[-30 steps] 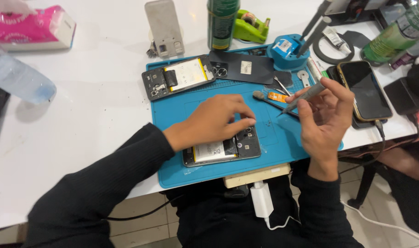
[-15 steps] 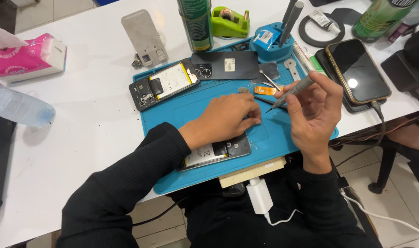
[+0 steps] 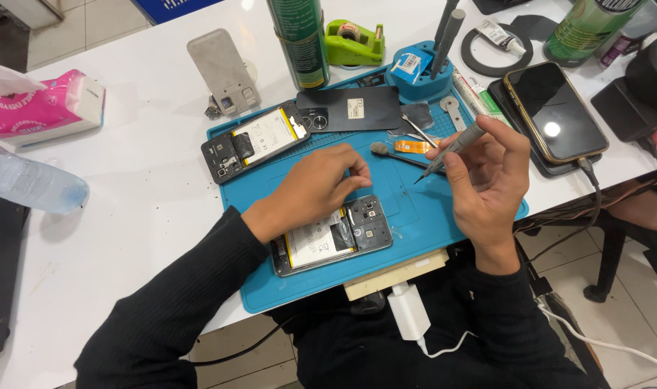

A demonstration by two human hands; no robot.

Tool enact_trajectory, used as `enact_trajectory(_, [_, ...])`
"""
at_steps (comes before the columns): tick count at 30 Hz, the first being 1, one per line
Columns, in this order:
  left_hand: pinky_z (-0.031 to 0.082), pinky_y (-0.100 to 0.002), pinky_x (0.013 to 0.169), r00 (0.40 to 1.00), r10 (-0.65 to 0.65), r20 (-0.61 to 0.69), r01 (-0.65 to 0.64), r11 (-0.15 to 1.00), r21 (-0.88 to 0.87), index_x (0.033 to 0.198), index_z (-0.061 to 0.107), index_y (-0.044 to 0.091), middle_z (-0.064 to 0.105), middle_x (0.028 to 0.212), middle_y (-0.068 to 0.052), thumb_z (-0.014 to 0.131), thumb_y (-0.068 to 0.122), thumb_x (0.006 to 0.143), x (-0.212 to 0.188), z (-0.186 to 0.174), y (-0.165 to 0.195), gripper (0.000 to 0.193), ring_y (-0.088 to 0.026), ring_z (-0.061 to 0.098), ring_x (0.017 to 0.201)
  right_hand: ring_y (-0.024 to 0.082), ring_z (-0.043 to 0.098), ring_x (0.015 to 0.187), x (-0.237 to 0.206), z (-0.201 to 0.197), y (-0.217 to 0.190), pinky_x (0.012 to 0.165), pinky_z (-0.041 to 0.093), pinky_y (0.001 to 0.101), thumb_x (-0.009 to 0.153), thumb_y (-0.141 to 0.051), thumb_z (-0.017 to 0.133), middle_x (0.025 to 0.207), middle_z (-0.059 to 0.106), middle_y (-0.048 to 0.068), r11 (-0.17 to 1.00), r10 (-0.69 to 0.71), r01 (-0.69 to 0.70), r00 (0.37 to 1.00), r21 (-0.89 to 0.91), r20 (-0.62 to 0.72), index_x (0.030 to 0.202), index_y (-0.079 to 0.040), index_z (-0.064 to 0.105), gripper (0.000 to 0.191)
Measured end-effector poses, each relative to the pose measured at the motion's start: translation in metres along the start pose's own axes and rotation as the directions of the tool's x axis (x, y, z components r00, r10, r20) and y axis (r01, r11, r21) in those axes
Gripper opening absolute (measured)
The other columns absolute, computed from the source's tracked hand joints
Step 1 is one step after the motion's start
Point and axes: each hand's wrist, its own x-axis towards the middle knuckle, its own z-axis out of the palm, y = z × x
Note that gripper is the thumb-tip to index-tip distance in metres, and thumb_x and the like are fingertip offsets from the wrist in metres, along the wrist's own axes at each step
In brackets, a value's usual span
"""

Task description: The person uses a precision screwdriver to work on the screws and internal components of a disassembled smartphone lying on a blue repair mat. They then lift the phone's back cover, brush its surface, and resume working on the phone body with the screwdriver.

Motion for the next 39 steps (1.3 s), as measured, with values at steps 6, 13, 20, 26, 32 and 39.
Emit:
enact_trajectory(6, [0.052, -0.035, 0.069, 0.998, -0.04, -0.045, 0.034, 0.991, -0.133, 0.098, 0.068, 0.003, 0.068, 0.094, -0.009, 0.067, 0.017, 0.096, -0.007, 0.002, -0.013, 0.014, -0.022, 0.066, 0.079, 0.025, 0.074, 0.104, -0.001, -0.001, 0.002, 0.094, 0.063, 0.035, 0.115, 0.005, 0.059, 0.115, 0.066, 0.018, 1.0, -0.004, 0.004, 1.0, 0.013, 0.006, 0.147, -0.007, 0.036, 0.042])
enact_trajectory(13, [0.049, -0.027, 0.065, 0.973, -0.202, -0.113, 0.143, 0.907, -0.396, 0.097, 0.068, 0.002, 0.064, 0.085, -0.002, 0.066, 0.025, 0.102, -0.016, -0.002, -0.018, 0.024, -0.009, 0.055, 0.073, 0.026, 0.074, 0.105, -0.004, -0.004, 0.004, 0.094, 0.065, 0.0358, 0.115, 0.006, 0.061, 0.117, 0.067, 0.019, 1.0, -0.019, 0.019, 0.995, 0.003, -0.102, 0.146, -0.006, 0.034, 0.043])
enact_trajectory(20, [0.048, -0.021, 0.061, 0.918, -0.39, 0.069, 0.288, 0.538, -0.792, 0.104, 0.073, 0.003, 0.07, 0.092, 0.001, 0.066, 0.027, 0.098, -0.03, 0.012, -0.008, 0.025, -0.005, 0.057, 0.072, 0.028, 0.074, 0.098, -0.016, 0.008, -0.016, 0.085, 0.065, 0.0349, 0.112, 0.005, 0.061, 0.114, 0.068, 0.025, 0.983, -0.161, 0.142, 0.973, -0.118, -0.166, 0.139, -0.013, 0.027, 0.048])
enact_trajectory(26, [0.044, -0.017, 0.059, 0.942, -0.307, 0.134, 0.269, 0.454, -0.85, 0.101, 0.068, 0.005, 0.064, 0.09, 0.003, 0.06, 0.031, 0.105, -0.032, 0.029, -0.004, 0.027, -0.002, 0.052, 0.069, 0.032, 0.075, 0.098, -0.034, 0.031, -0.029, 0.086, 0.065, 0.0401, 0.109, 0.005, 0.063, 0.111, 0.065, 0.027, 0.977, -0.196, 0.179, 0.968, -0.115, -0.157, 0.133, -0.017, 0.022, 0.052])
enact_trajectory(32, [0.037, -0.019, 0.057, 0.965, -0.25, 0.075, 0.211, 0.579, -0.788, 0.099, 0.067, 0.004, 0.059, 0.082, 0.006, 0.059, 0.033, 0.106, -0.032, 0.034, -0.003, 0.03, 0.0, 0.045, 0.068, 0.031, 0.075, 0.101, -0.033, 0.034, -0.025, 0.087, 0.065, 0.0392, 0.111, 0.005, 0.062, 0.113, 0.064, 0.027, 0.979, -0.194, 0.184, 0.972, -0.084, -0.132, 0.135, -0.018, 0.023, 0.051])
enact_trajectory(39, [0.037, -0.02, 0.058, 0.966, -0.252, 0.064, 0.218, 0.648, -0.73, 0.1, 0.069, 0.003, 0.06, 0.081, 0.006, 0.06, 0.034, 0.105, -0.033, 0.034, -0.004, 0.033, 0.0, 0.044, 0.068, 0.029, 0.075, 0.1, -0.035, 0.032, -0.019, 0.085, 0.064, 0.0368, 0.11, 0.003, 0.061, 0.114, 0.065, 0.026, 0.983, -0.178, 0.168, 0.975, -0.078, -0.137, 0.135, -0.019, 0.024, 0.05])
